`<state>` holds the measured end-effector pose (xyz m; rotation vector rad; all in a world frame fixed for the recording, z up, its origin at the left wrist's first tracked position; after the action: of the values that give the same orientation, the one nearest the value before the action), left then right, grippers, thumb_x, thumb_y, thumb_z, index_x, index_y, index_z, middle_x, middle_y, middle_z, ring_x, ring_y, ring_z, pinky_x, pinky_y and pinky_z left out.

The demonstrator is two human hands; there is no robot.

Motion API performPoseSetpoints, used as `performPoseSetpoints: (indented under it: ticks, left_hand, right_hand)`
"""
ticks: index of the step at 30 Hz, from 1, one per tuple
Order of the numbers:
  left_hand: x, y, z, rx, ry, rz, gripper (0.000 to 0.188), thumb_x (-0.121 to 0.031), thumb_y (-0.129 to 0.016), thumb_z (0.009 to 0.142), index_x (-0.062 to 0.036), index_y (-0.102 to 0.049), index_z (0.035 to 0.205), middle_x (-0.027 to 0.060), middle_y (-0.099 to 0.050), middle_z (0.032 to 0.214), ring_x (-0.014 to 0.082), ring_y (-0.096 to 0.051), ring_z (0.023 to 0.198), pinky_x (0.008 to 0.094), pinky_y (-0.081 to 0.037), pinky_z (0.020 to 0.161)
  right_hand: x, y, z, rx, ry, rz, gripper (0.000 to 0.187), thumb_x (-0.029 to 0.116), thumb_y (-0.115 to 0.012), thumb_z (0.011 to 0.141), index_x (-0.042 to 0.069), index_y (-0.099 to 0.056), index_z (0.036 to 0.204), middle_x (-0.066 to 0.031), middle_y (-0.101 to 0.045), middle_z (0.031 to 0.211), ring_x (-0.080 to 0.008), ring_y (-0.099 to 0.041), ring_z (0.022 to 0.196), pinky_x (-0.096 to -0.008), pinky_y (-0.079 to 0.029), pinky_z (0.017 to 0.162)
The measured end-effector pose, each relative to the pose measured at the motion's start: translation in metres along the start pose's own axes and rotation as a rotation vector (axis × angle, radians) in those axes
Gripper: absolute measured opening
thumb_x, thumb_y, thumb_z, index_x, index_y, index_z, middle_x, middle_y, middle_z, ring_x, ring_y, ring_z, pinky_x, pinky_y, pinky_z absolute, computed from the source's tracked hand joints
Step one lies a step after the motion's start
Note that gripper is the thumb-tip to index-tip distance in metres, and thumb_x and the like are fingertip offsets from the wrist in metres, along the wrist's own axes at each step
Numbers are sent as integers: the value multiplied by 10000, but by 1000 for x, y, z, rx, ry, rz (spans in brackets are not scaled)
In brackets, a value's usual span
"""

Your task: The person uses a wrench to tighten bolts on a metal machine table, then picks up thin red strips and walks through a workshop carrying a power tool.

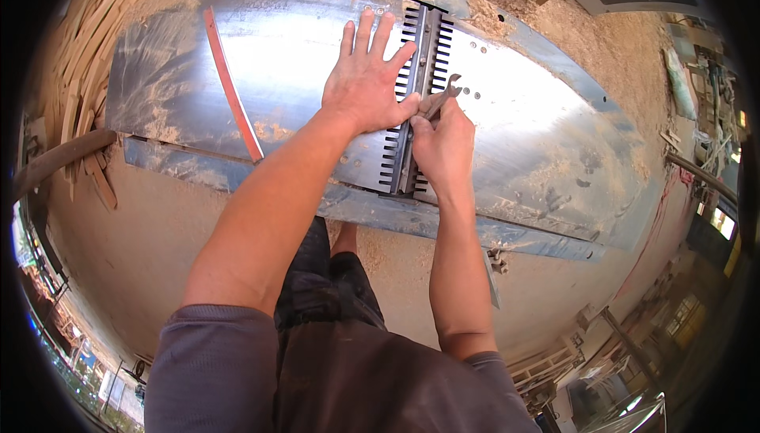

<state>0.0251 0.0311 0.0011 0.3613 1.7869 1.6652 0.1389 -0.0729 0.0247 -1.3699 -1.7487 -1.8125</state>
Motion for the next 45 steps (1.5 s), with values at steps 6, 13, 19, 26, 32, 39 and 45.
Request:
performPoseSetpoints:
  ticks: [6,13,19,26,32,39,45]
  left_hand:
    - [-2,-4,1,-70,-6,-64,739,-522,-643,823,-148,-553,1455,224,-256,1642,451,-145,1546,563,-116,1275]
    - [5,-2,1,-49,-15,-18,738,-533,-632,834,-166,-551,1468,217,-224,1666,447,-116,1558,557,-88,1282]
    - [2,-3,0,-29,-4,-60,762,-538,-637,832,-172,-526,1491,215,-214,1672,441,-97,1564,559,-72,1285]
    - [2,-2,2,-43,-21,-49,734,-531,-628,850,-161,-532,1477,221,-227,1659,450,-124,1551,568,-100,1277]
    - [7,-1,-5,-25,6,-45,721,-539,-614,864,-155,-546,1470,220,-210,1667,439,-99,1562,559,-80,1281]
    - [2,-3,-1,-3,-2,-34,757,-556,-620,849,-163,-522,1489,227,-207,1665,450,-102,1557,565,-85,1279]
    - [2,-3,-1,-12,-9,-28,760,-557,-622,847,-161,-520,1487,229,-220,1657,457,-112,1553,575,-99,1274]
  right_hand:
    - [0,3,-21,-127,71,122,118,-39,-675,851,-6,-595,931,-145,-627,789,-316,-632,704,-403,-520,715]
    - [9,2,6,21,-20,114,135,-14,-671,878,-9,-585,982,-166,-652,809,-336,-650,725,-404,-523,707]
    - [-18,-10,-47,-258,267,199,79,-1,-646,931,20,-600,991,-129,-665,859,-238,-659,724,-366,-534,704]
    - [3,9,9,-121,49,184,100,-7,-684,894,-5,-610,962,-138,-660,750,-232,-669,669,-358,-513,636]
    - [10,11,-34,-317,116,416,81,-59,-635,926,-23,-589,983,-137,-681,878,-151,-682,775,-272,-553,684]
    - [-21,-10,-65,-343,279,320,168,-103,-640,892,10,-553,980,-145,-677,989,-231,-636,883,-353,-529,837]
    - [-13,-13,-68,-347,418,187,177,-115,-637,868,15,-555,956,-157,-682,979,-261,-662,848,-349,-546,787]
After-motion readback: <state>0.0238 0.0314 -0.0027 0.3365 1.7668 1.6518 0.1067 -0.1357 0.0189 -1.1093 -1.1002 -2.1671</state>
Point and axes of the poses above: each hand's wrist, its own z-axis towards the middle knuckle, its own y-axis out of the back of the hand, x = y × z, the point moved 4 cm from there along z, towards the middle knuckle
